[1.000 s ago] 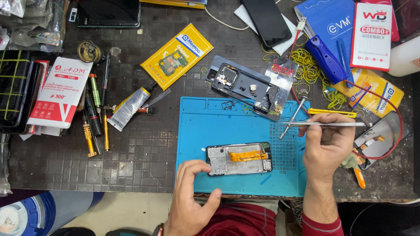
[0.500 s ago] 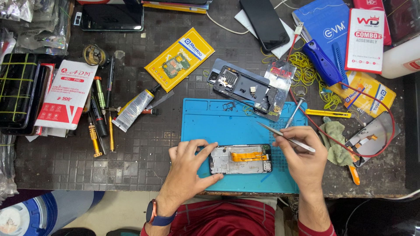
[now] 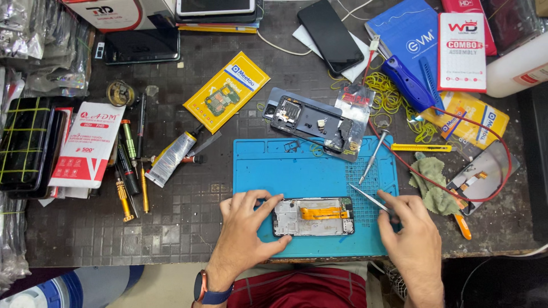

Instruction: The person uses tweezers and a yellow precision tool to manipulate and scrape a small circuit board on a blue mat. The person then places the circuit board on a yellow package and picks up a disassembled phone chassis, briefly handling it before the clip ends.

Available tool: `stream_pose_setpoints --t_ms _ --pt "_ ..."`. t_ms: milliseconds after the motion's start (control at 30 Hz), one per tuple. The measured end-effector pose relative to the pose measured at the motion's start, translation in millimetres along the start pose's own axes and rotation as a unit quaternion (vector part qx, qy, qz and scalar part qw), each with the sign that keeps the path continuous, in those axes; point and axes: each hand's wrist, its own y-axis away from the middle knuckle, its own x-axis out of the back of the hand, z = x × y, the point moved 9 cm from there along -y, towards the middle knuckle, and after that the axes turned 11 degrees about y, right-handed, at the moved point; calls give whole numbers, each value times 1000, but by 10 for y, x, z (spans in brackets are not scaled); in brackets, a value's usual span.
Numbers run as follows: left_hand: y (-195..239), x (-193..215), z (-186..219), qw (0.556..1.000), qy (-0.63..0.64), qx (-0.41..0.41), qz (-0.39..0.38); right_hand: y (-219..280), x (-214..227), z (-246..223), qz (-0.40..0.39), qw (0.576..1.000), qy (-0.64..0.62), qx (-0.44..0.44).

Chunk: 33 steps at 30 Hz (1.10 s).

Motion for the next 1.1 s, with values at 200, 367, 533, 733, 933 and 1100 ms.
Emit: stream_pose_setpoints --t_ms 200,367,533,733,933,1100 --pt "-11 4 57 1000 -3 -15 15 -10 170 -220 27 999 11 15" --pt "-18 25 100 999 -20 -30 34 -35 203 -731 34 981 53 186" --pt "-4 50 123 998 -15 -41 48 -19 166 -1134 34 955 61 289" --pt "8 32 73 999 -12 -26 38 2 92 -1307 29 941 79 329" --pt "7 43 92 998 -15 -37 43 22 51 -1358 23 937 92 336" --pt "14 39 85 999 -13 -33 41 46 60 -1394 31 934 106 339"
